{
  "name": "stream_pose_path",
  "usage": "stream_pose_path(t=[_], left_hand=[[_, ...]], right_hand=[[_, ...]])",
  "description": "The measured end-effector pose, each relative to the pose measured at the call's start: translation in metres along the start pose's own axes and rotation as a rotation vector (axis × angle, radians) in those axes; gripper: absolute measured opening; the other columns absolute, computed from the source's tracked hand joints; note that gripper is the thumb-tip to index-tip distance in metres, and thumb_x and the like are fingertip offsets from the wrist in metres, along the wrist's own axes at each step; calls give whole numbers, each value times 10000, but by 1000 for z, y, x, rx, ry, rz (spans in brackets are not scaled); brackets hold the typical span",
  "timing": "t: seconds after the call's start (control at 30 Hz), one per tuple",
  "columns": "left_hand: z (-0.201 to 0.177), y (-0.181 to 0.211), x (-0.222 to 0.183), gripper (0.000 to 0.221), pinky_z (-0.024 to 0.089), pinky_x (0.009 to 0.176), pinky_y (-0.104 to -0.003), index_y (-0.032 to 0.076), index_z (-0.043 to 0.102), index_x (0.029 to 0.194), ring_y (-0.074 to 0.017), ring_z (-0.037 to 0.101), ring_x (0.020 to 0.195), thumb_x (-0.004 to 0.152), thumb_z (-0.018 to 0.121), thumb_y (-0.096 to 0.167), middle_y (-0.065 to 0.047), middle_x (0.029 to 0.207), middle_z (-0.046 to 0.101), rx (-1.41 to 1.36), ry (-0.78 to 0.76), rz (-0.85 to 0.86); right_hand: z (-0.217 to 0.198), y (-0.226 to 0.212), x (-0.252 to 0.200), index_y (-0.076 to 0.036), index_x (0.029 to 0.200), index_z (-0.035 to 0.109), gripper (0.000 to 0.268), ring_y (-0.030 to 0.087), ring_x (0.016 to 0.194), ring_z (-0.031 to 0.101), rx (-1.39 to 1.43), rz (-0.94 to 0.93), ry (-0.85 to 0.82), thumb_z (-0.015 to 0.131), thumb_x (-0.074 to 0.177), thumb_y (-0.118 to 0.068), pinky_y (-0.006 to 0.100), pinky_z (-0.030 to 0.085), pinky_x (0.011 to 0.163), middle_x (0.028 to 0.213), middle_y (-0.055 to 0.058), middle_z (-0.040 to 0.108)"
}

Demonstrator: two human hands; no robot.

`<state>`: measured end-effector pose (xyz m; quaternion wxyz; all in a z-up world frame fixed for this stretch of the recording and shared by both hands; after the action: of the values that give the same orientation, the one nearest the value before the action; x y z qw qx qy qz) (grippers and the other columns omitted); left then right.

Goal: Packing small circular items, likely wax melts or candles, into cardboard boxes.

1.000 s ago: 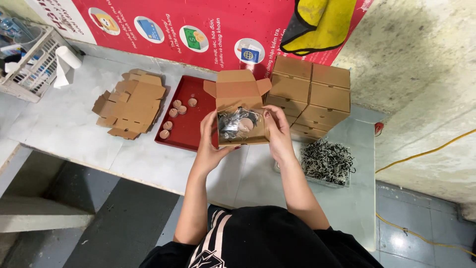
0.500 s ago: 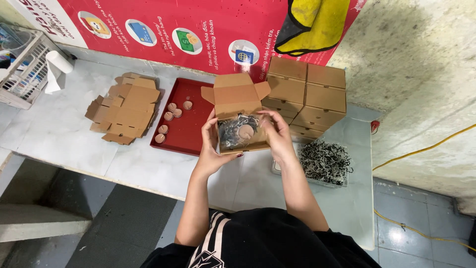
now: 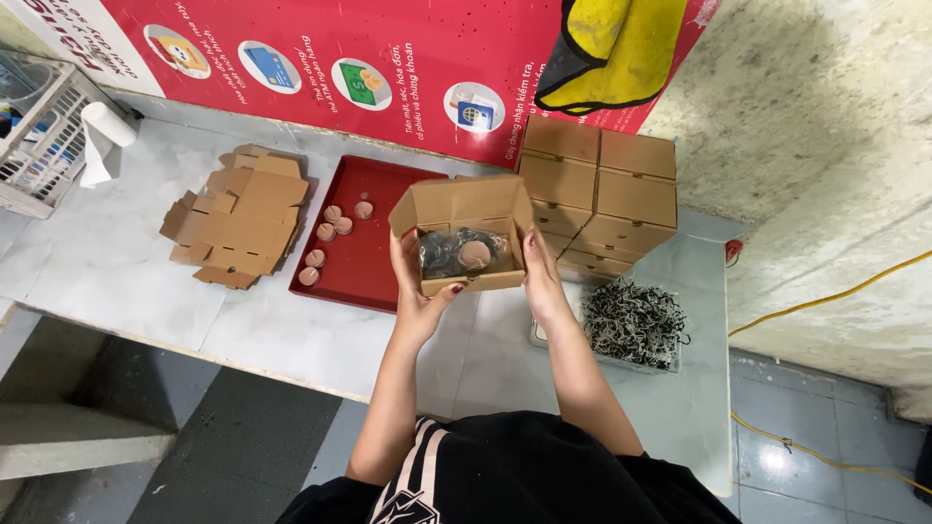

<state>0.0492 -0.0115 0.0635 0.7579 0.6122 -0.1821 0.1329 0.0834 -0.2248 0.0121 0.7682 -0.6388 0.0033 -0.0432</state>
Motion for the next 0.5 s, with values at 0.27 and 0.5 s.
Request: stream_pose_path(t=[0.27,0.5], left_hand=[[9,-14,-5,874,386,1245,-438,115,143,1664,-304,311,1561,1004,698,261,-149,1712,185,111,-4,-3],[18,0,-3,834,288,1282,-486,94,90,1623,-316,205,1600,1010,656,81,-173,1760,-2,110,-57,-37]], right_hand=[[-6,4,-4,-106,1624,409,631,88,971,358,25,37,-7,495,1086,-425,232,308,797,1455,50,523],[10,-44,-16,-46,1585,398,624,240,1543,371,121,-138,-160,443,1093,-426,370,289,1249,1690,131,358]])
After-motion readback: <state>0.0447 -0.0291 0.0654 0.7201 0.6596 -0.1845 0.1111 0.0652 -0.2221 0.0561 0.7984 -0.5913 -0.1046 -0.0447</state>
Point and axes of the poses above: each hand's wrist, its own x-axis towards the middle knuckle, its own z-axis out of the palm, y = z × x, the point moved 7 cm from there along x, towards the middle knuckle
